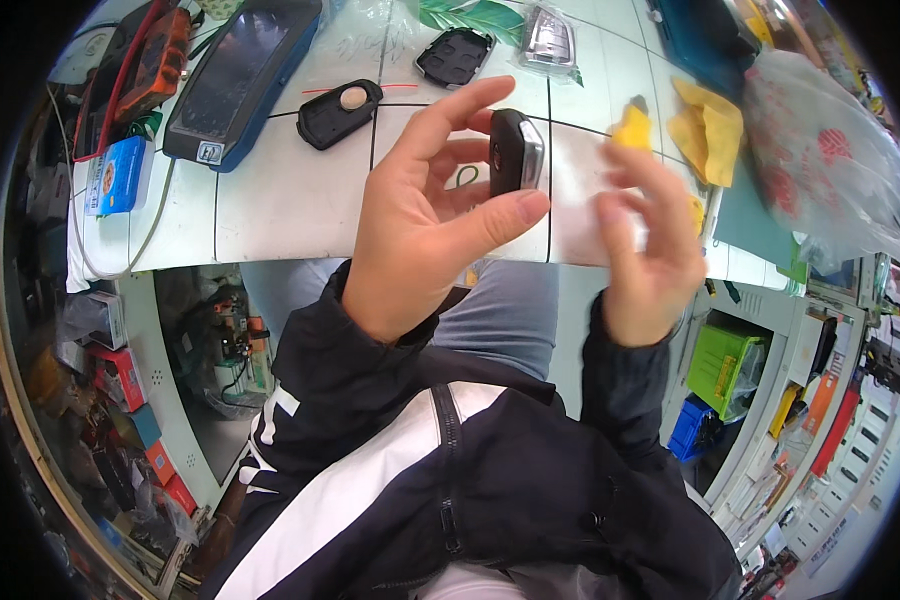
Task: The person disassembles a small black electronic device, removes the circuit board, and reassembles the casing. They handle the device parts and a circuit board on a cluttered workbench.
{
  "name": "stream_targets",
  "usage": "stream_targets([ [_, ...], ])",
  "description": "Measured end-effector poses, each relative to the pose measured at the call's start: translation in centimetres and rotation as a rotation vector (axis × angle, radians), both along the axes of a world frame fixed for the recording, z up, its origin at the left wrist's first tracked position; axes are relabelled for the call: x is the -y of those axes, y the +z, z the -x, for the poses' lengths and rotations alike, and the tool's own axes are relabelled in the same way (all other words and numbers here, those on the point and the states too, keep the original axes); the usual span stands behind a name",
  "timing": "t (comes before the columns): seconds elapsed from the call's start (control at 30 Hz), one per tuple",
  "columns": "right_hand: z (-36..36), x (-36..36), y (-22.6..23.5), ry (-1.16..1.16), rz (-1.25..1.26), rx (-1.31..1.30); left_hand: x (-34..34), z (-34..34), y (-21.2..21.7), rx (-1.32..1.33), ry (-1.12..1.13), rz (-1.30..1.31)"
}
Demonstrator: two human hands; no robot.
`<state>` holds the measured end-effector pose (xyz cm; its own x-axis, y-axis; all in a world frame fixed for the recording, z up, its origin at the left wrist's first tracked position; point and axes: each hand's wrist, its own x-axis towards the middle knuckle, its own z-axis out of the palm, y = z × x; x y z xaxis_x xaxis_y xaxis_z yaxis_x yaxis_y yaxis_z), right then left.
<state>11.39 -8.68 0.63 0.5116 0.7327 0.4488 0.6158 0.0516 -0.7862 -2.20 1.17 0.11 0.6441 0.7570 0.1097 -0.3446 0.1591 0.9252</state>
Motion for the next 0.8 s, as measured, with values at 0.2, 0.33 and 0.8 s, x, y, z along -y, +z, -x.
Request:
stream_targets([
  [0.2,-4.7,-1.8,1.0,-0.230,0.530,0.584,-0.1,-0.2,-0.5,-0.156,0.061,-0.195],
  [0.33,-6.7,-2.6,-0.3,-0.237,0.430,0.640,0.0,-0.2,-0.8,-0.057,0.046,-0.127],
  [0.8,3.6,-0.7,2.7,0.004,-0.164,-0.046,-0.3,0.1,-1.1,-0.036,0.020,-0.033],
])
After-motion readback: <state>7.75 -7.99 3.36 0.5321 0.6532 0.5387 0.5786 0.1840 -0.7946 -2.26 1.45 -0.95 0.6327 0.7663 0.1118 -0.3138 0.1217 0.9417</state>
